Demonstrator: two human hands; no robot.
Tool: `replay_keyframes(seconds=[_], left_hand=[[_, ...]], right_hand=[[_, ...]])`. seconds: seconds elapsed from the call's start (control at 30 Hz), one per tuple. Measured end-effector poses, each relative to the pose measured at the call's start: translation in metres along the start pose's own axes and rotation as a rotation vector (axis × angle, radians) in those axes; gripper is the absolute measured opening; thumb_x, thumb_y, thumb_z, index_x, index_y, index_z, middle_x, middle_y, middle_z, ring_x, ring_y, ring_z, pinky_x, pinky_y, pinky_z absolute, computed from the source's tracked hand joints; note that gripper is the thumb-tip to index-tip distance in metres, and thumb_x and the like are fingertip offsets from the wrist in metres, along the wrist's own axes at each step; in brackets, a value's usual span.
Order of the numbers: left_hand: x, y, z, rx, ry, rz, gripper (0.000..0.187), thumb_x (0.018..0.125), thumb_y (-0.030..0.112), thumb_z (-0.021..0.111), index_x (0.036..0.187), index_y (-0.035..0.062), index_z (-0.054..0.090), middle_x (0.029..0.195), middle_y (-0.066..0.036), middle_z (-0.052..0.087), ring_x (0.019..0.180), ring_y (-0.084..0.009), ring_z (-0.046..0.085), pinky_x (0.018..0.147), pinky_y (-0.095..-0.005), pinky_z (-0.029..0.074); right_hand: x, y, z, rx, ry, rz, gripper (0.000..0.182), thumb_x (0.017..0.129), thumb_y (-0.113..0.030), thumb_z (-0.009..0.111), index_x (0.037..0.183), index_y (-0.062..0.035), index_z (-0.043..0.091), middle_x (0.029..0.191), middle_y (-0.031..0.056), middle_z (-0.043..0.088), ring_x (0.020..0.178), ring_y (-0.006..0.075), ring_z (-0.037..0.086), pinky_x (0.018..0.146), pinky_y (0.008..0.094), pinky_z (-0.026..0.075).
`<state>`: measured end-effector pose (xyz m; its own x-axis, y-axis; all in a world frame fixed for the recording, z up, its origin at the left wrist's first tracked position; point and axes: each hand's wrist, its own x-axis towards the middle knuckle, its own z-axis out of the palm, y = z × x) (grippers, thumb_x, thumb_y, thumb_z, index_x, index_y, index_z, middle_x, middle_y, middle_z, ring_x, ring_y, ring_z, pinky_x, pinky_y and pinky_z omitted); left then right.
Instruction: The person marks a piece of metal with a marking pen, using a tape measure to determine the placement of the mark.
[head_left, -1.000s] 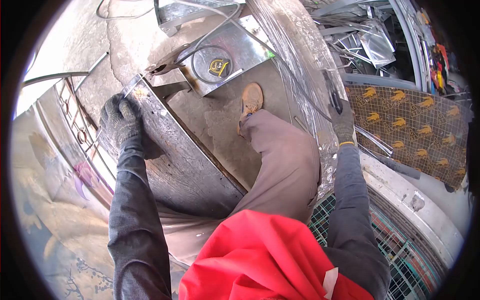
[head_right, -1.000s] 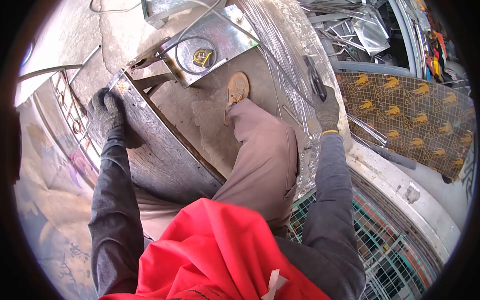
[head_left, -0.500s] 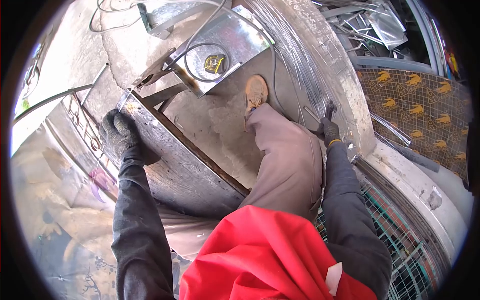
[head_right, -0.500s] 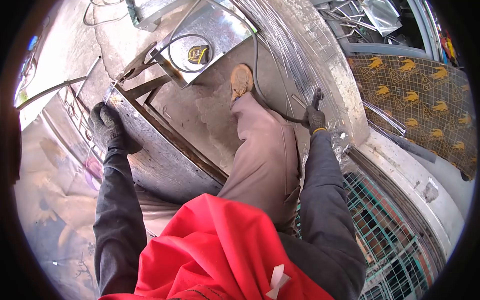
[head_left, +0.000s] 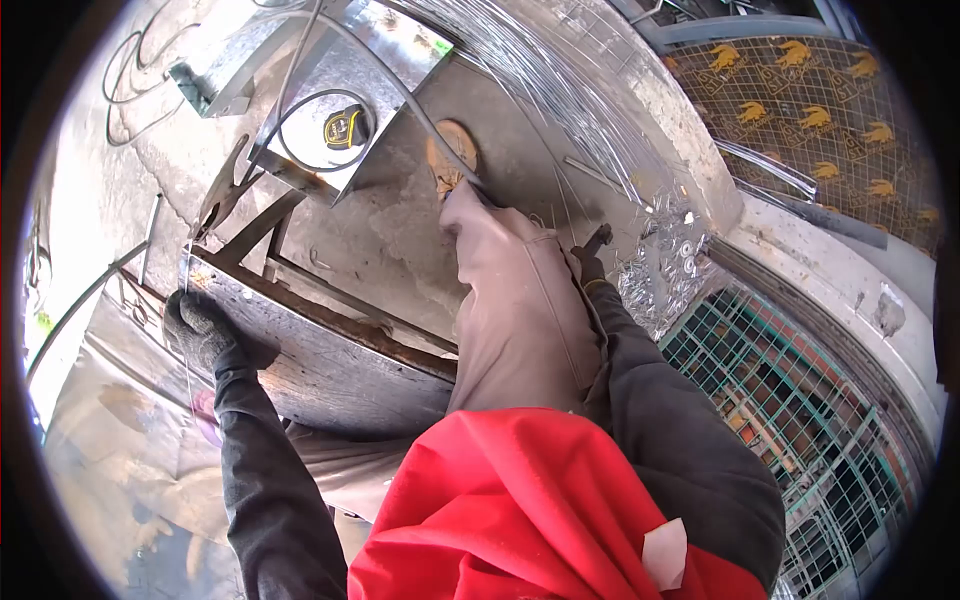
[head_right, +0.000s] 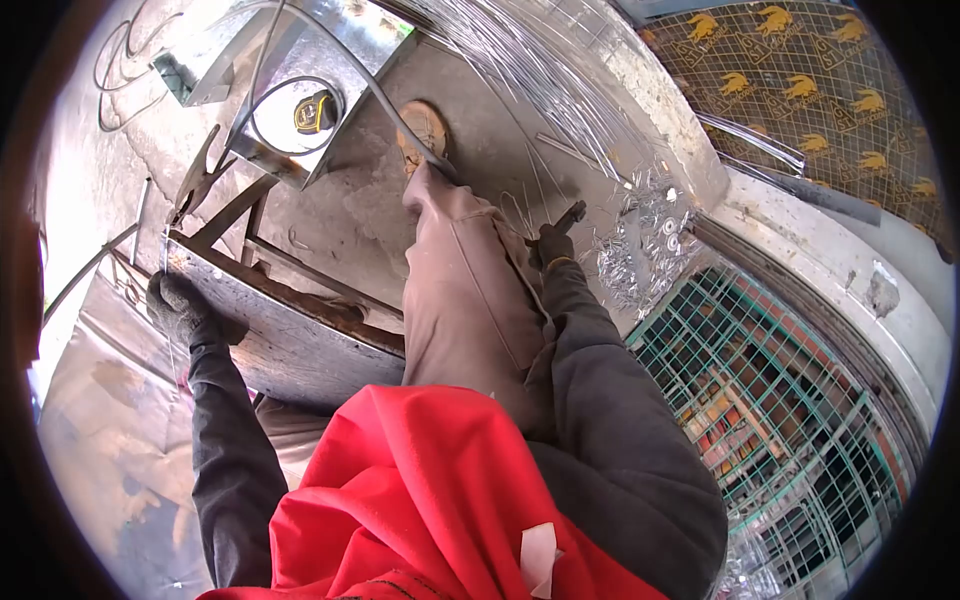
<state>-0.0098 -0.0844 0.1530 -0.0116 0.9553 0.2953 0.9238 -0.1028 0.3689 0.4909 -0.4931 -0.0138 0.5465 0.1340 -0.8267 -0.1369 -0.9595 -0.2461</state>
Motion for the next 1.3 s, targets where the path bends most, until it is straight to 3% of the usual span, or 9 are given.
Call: replay_keyframes(seconds=[0.07,0.13,0.17,0.33,0.73,0.77,0.9,1.03,1.3], left_hand=[[-0.002,0.024,0.000,-0.011,0.014,-0.020,0.045,0.093,0.040,0.050,0.109,-0.0009,0.060,0.096,-0.019,0.061,0.091,-0.0325,0.057,0.085,-0.0466,0.045],[-0.005,0.049,-0.003,-0.157,0.037,-0.185,0.042,0.091,0.038,0.053,0.109,0.0009,0.061,0.098,-0.017,0.061,0.092,-0.0302,0.057,0.085,-0.0452,0.045],[-0.004,0.036,-0.008,-0.074,-0.014,-0.173,0.041,0.091,0.037,0.054,0.110,0.0018,0.061,0.100,-0.016,0.061,0.093,-0.0306,0.057,0.085,-0.0457,0.045],[0.000,0.043,-0.018,0.213,-0.003,-0.161,0.027,0.087,0.032,0.052,0.103,0.0137,0.064,0.106,-0.014,0.060,0.103,-0.0361,0.055,0.091,-0.0471,0.042],[0.005,0.032,-0.033,0.103,-0.014,-0.207,0.020,0.084,0.023,0.058,0.100,0.0144,0.065,0.105,-0.010,0.064,0.102,-0.0322,0.058,0.092,-0.0445,0.043],[0.005,0.035,-0.039,0.090,-0.039,-0.242,0.020,0.084,0.023,0.058,0.100,0.0144,0.066,0.106,-0.010,0.064,0.103,-0.0324,0.057,0.093,-0.0448,0.043],[-0.002,0.011,-0.024,0.012,0.055,-0.202,0.020,0.085,0.024,0.057,0.101,0.0147,0.066,0.107,-0.009,0.064,0.106,-0.0328,0.056,0.095,-0.0453,0.042],[-0.003,0.007,-0.040,-0.066,0.057,-0.157,0.021,0.086,0.023,0.057,0.104,0.0145,0.065,0.110,-0.010,0.063,0.108,-0.0342,0.055,0.095,-0.0451,0.042],[-0.006,-0.049,-0.056,0.008,-0.144,-0.013,0.025,0.090,0.030,0.055,0.113,0.0242,0.064,0.115,-0.011,0.061,0.106,-0.0350,0.058,0.091,-0.0475,0.047]], right_hand=[[-0.006,-0.016,0.008,0.347,0.071,0.279,0.028,0.087,-0.031,0.056,0.092,-0.0032,0.060,0.089,0.0237,0.067,0.083,0.0376,0.068,0.069,0.0459,0.054],[0.032,0.024,0.008,-0.818,0.096,-0.360,0.032,0.089,-0.035,0.057,0.097,-0.0039,0.061,0.086,0.0193,0.067,0.077,0.0311,0.068,0.065,0.0387,0.054],[0.115,0.097,0.021,-0.845,0.067,-0.432,0.034,0.089,-0.036,0.062,0.105,-0.0053,0.063,0.088,0.0139,0.067,0.075,0.0244,0.067,0.064,0.0334,0.053],[0.086,0.009,0.092,-0.658,-0.131,-0.680,0.034,0.089,-0.034,0.063,0.107,-0.0053,0.063,0.089,0.0136,0.067,0.077,0.0243,0.067,0.065,0.0333,0.053],[-0.071,-0.108,-0.055,-0.125,-0.033,-0.571,0.033,0.089,-0.030,0.066,0.112,-0.0054,0.062,0.093,0.0128,0.067,0.082,0.0241,0.067,0.070,0.0332,0.053],[-0.080,-0.210,0.029,-0.085,-0.013,-0.562,0.033,0.089,-0.029,0.066,0.112,-0.0054,0.062,0.093,0.0127,0.067,0.082,0.0240,0.067,0.070,0.0332,0.053],[-0.160,-0.286,-0.023,0.019,0.022,-0.774,0.030,0.091,-0.021,0.065,0.117,-0.0055,0.062,0.094,0.0083,0.067,0.088,0.0203,0.065,0.076,0.0323,0.051],[-0.290,-0.308,0.044,-0.537,-0.113,-1.283,0.026,0.092,-0.019,0.062,0.114,-0.0053,0.062,0.102,0.0129,0.068,0.093,0.0264,0.066,0.080,0.0351,0.051],[-0.318,-0.228,0.145,-0.827,-0.162,-1.006,0.033,0.092,-0.039,0.055,0.109,-0.0119,0.062,0.110,0.0144,0.065,0.101,0.0356,0.062,0.085,0.0462,0.049]])
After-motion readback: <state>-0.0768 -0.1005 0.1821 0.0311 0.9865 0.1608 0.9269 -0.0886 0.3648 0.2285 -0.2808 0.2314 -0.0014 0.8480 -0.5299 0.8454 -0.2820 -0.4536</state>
